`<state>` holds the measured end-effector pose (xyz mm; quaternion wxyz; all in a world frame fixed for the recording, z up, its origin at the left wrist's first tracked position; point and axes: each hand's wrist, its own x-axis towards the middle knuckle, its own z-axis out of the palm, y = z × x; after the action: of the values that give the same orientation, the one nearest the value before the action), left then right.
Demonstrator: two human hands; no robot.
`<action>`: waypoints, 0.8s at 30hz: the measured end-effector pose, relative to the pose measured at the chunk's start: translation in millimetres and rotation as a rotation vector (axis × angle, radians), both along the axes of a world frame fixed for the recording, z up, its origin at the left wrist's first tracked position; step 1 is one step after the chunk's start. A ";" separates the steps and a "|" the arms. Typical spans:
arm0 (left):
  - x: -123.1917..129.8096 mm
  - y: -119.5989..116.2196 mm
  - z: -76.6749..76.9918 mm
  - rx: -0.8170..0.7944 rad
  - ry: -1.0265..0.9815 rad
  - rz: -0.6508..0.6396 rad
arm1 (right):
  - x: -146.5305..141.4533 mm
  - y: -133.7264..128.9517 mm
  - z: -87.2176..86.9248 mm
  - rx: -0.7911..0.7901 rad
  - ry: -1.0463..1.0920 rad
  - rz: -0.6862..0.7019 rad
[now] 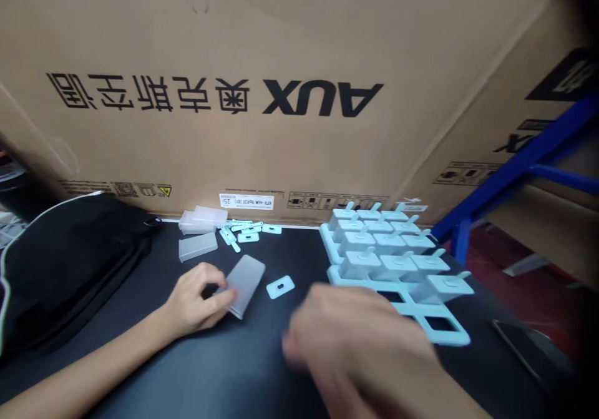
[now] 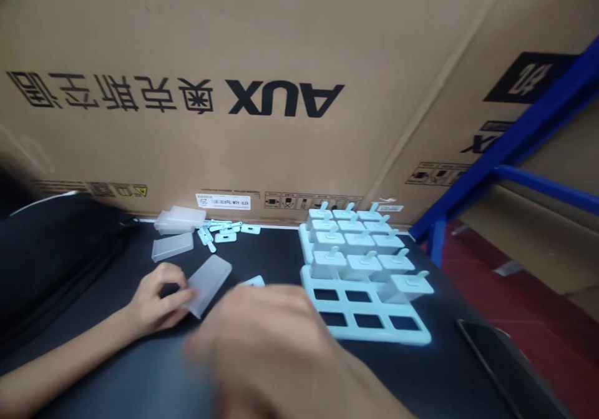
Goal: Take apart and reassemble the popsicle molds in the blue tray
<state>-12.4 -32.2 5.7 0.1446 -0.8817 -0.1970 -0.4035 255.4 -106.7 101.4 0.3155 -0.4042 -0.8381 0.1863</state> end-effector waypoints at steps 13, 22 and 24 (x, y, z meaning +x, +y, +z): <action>86.9 10.4 0.6 -0.316 -0.042 -0.074 | 34.8 44.6 -51.1 -0.194 0.120 -0.329; 79.6 19.3 0.6 -0.965 0.151 0.031 | 42.8 49.2 -67.0 0.043 -0.069 -0.162; 78.9 22.1 0.3 -1.071 0.113 -0.024 | 40.2 48.1 -67.3 0.025 -0.054 -0.108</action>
<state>66.5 -10.0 6.1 -0.3194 -0.8547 -0.3568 -0.2003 295.6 -58.6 34.1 0.3073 -0.4497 -0.8256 0.1476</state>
